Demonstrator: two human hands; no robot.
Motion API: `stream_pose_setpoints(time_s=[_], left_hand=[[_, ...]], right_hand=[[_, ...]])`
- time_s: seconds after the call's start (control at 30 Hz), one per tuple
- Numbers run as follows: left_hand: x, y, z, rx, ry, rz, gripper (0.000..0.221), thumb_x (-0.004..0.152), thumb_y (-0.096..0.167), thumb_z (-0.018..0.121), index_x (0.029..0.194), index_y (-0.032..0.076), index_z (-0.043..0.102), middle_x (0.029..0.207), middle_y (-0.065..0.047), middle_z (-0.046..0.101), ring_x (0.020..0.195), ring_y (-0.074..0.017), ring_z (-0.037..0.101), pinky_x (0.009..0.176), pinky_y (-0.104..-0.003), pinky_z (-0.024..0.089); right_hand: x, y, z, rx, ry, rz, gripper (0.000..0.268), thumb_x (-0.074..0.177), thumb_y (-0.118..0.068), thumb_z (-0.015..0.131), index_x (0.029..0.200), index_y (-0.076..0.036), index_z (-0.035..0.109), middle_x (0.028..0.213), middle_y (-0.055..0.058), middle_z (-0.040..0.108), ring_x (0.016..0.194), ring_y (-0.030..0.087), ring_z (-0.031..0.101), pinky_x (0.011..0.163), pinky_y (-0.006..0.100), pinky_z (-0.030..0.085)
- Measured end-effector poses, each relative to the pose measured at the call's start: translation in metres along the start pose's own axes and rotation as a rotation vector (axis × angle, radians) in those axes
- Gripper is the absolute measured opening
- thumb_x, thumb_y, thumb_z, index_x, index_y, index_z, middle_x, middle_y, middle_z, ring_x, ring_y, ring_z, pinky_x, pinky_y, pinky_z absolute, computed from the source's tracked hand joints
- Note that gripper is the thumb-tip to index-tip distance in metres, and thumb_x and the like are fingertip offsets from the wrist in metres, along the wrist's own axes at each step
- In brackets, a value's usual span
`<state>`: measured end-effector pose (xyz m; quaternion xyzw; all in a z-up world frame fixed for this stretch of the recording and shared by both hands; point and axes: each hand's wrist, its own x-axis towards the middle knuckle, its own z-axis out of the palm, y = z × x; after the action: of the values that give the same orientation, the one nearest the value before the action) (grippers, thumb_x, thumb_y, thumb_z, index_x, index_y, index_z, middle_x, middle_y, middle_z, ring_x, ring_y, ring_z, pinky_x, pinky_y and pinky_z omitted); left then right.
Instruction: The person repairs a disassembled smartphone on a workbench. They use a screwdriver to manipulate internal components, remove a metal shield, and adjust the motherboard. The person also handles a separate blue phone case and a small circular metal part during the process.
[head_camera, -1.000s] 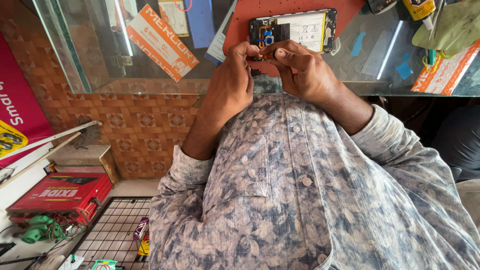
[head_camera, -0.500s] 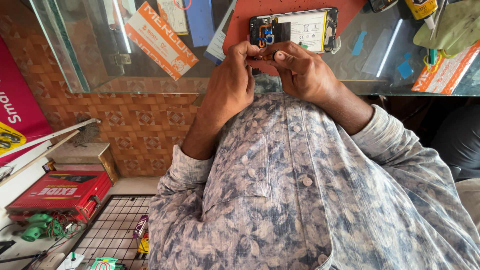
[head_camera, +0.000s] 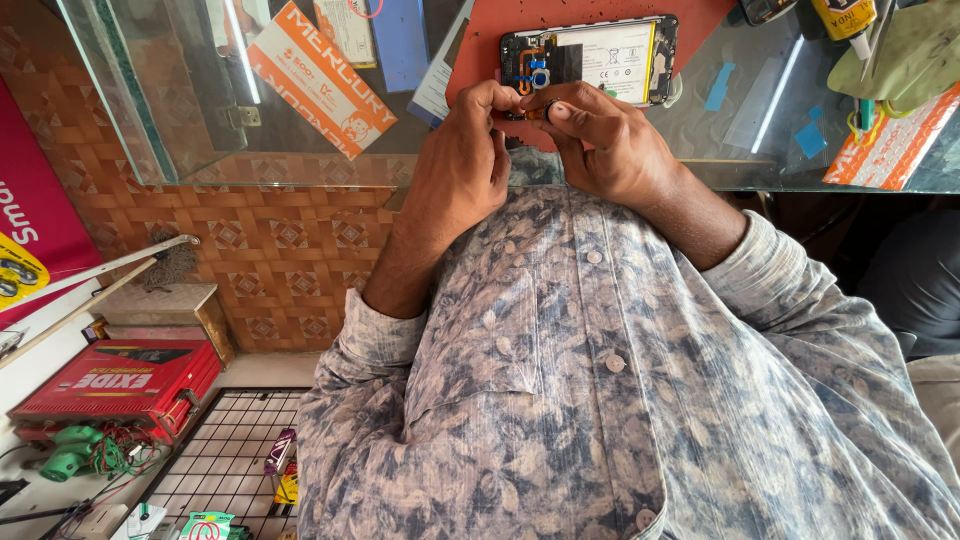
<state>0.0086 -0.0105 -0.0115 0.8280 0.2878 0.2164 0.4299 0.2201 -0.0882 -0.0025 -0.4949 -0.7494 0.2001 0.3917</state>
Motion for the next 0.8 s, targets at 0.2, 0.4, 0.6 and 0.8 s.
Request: stream_pose_setpoints(time_s=[0.2,0.4,0.6,0.8], left_hand=[[0.004,-0.008,-0.004,-0.080,0.140,0.057,0.044,0.092,-0.017,0.055,0.130,0.002,0.041,0.122,-0.013,0.059,0.106,-0.0230,0.067,0.087,-0.034,0.060],[0.010,-0.019,-0.010,-0.061,0.245,0.024,0.038,0.094,-0.015,0.057,0.123,0.003,0.043,0.121,-0.011,0.059,0.084,-0.0190,0.050,0.078,-0.034,0.048],[0.014,-0.018,-0.014,-0.078,0.253,0.109,0.045,0.090,-0.008,0.062,0.129,0.002,0.040,0.133,-0.015,0.059,0.102,-0.0265,0.058,0.090,-0.037,0.052],[0.015,-0.021,-0.017,0.002,0.203,0.229,0.059,0.092,0.000,0.068,0.139,-0.005,0.033,0.149,-0.019,0.052,0.127,-0.0340,0.061,0.110,-0.041,0.052]], right_hand=[[0.025,-0.013,-0.012,-0.154,0.083,-0.166,0.065,0.097,-0.003,0.077,0.138,-0.009,0.028,0.109,0.022,0.062,0.094,0.035,0.070,0.072,0.044,0.061],[0.018,-0.002,0.008,-0.056,0.029,-0.102,0.071,0.097,0.003,0.080,0.145,-0.012,0.030,0.105,0.013,0.066,0.091,0.027,0.070,0.073,0.037,0.059],[0.022,-0.007,0.004,-0.012,0.057,-0.140,0.066,0.097,0.008,0.076,0.140,-0.014,0.030,0.113,0.022,0.066,0.097,0.033,0.073,0.072,0.039,0.062],[0.019,-0.004,0.008,0.011,0.074,-0.137,0.061,0.096,0.010,0.072,0.138,-0.008,0.031,0.112,0.020,0.064,0.095,0.033,0.072,0.071,0.039,0.062]])
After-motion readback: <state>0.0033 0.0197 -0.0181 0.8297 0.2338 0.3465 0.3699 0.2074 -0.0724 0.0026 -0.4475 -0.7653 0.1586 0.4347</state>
